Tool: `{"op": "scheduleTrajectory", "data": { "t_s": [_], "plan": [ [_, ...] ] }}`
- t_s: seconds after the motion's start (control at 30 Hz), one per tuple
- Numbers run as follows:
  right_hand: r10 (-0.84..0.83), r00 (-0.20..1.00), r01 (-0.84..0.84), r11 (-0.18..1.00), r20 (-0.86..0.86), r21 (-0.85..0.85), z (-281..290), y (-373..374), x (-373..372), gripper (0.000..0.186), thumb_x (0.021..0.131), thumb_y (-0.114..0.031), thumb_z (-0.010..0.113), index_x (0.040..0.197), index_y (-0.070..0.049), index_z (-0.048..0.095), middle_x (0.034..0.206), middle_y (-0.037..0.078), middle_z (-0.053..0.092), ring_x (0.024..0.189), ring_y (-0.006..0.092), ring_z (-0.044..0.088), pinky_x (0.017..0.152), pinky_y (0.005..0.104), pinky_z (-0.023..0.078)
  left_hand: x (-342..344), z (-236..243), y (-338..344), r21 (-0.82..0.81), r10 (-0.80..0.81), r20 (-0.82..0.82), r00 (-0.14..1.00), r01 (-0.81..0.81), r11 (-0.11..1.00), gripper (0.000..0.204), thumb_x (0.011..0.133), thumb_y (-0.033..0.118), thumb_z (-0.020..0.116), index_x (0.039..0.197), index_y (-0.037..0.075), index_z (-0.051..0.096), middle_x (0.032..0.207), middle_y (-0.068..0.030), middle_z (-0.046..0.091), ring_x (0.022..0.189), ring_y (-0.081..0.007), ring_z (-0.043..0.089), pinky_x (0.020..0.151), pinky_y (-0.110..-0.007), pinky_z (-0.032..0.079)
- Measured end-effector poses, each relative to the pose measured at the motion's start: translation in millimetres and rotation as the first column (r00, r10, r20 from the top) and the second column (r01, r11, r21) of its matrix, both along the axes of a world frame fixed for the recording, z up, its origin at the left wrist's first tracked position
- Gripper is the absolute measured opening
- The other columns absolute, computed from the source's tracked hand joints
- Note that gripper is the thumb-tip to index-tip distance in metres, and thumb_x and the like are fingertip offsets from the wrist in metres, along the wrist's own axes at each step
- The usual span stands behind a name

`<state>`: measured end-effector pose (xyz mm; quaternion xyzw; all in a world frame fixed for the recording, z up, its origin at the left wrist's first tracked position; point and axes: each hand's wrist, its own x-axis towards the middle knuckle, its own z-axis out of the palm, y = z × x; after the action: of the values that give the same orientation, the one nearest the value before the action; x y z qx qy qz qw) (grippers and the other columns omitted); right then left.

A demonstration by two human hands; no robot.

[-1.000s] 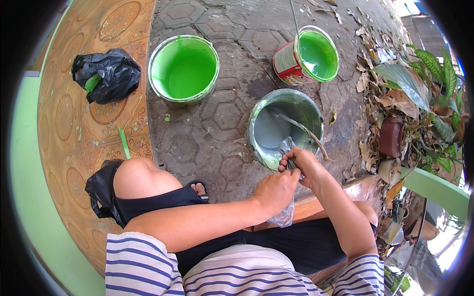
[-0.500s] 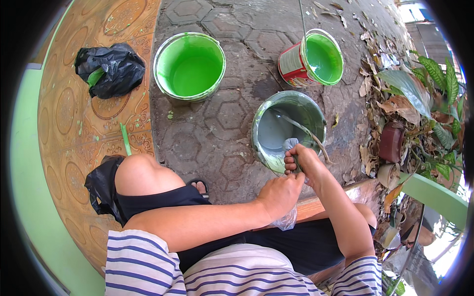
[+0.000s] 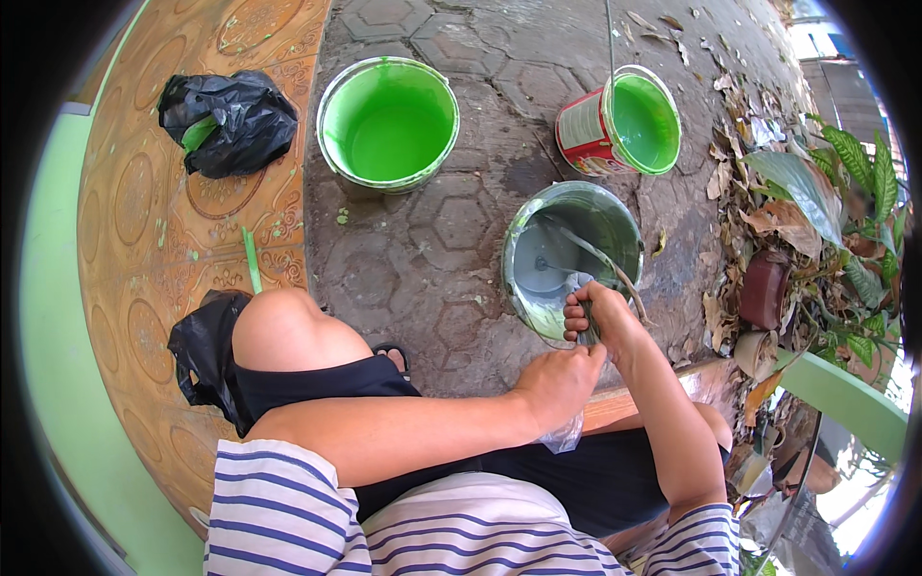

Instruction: The person walks out of a room and puts on sandals. They then pick up a paint roller and a bucket of green paint. The person pours the green paint into a larger bucket containing a grey liquid and stirs the mixture with a stick. They also handle a black plastic bag and a clear plastic bag, placing items inside them.

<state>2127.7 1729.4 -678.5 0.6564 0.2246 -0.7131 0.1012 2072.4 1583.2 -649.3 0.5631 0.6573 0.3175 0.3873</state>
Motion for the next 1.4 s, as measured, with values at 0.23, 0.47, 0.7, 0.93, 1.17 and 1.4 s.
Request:
{"op": "scheduleTrajectory", "data": {
  "t_s": [0.23, 0.47, 0.7, 0.93, 1.17, 1.4],
  "plan": [
    [0.013, 1.000, -0.013, 1.000, -0.009, 0.000, -4, 2, 1, 0.012, 0.085, -0.014, 0.040, 0.081, -0.004, 0.046, 0.062, 0.001, 0.041, 0.047, 0.0119, 0.035, 0.051, 0.0318, 0.037, -2, 5, -1, -0.036, -0.027, 0.002, 1.000, 0.027, 0.999, 0.010, 0.084, 0.005, 0.051, 0.092, -0.002, 0.050, 0.074, -0.0171, 0.063, 0.067, -0.0303, 0.068, 0.057, -0.039, 0.056],
    [0.016, 1.000, -0.016, 1.000, -0.013, 0.013, -8, 3, 0, 0.012, 0.085, -0.014, 0.040, 0.081, -0.004, 0.046, 0.061, 0.001, 0.040, 0.047, 0.0116, 0.034, 0.050, 0.0317, 0.036, -2, 6, -2, -0.016, -0.010, 0.006, 1.000, 0.010, 1.000, 0.010, 0.085, 0.005, 0.052, 0.093, -0.001, 0.049, 0.078, -0.0162, 0.063, 0.068, -0.0309, 0.068, 0.058, -0.039, 0.056],
    [0.024, 1.000, -0.023, 1.000, -0.020, 0.014, -7, 4, -3, 0.011, 0.085, -0.014, 0.040, 0.080, -0.006, 0.045, 0.060, 0.000, 0.038, 0.045, 0.0102, 0.032, 0.049, 0.0306, 0.034, 1, 5, -3, -0.030, 0.002, 0.037, 0.999, -0.001, 1.000, 0.011, 0.084, 0.005, 0.052, 0.093, -0.001, 0.048, 0.076, -0.0170, 0.062, 0.069, -0.0329, 0.068, 0.058, -0.041, 0.055],
    [0.006, 0.999, -0.006, 1.000, -0.052, 0.001, 0, 9, -4, 0.011, 0.086, -0.016, 0.041, 0.080, -0.007, 0.046, 0.060, -0.004, 0.037, 0.045, 0.0072, 0.031, 0.048, 0.0289, 0.035, 10, -4, -9, -0.114, 0.292, 0.255, 0.922, -0.271, 0.956, 0.037, 0.096, 0.032, 0.050, 0.099, -0.005, 0.046, 0.068, -0.0190, 0.058, 0.065, -0.0366, 0.065, 0.059, -0.044, 0.052],
    [-0.007, 0.997, 0.004, 0.999, -0.080, -0.039, 3, 9, 1, 0.012, 0.087, -0.017, 0.042, 0.083, -0.007, 0.047, 0.062, -0.003, 0.041, 0.045, 0.0071, 0.034, 0.052, 0.0297, 0.041, 2, -24, 1, -0.619, 0.509, 0.655, 0.558, 0.009, 0.786, 0.065, 0.098, 0.059, 0.034, 0.107, -0.002, 0.054, 0.075, -0.0085, 0.059, 0.070, -0.0186, 0.063, 0.060, -0.032, 0.049],
    [0.089, 0.986, -0.086, 0.996, -0.143, 0.025, 9, 9, -2, 0.031, 0.091, -0.020, 0.040, 0.103, 0.004, 0.055, 0.071, 0.005, 0.052, 0.061, 0.0171, 0.054, 0.068, 0.0402, 0.055, 6, -30, 1, -0.612, 0.578, 0.782, 0.235, 0.115, 0.782, 0.048, 0.102, 0.044, 0.044, 0.116, 0.000, 0.056, 0.094, -0.0010, 0.060, 0.084, -0.0060, 0.053, 0.077, -0.024, 0.044]
  ]
}}
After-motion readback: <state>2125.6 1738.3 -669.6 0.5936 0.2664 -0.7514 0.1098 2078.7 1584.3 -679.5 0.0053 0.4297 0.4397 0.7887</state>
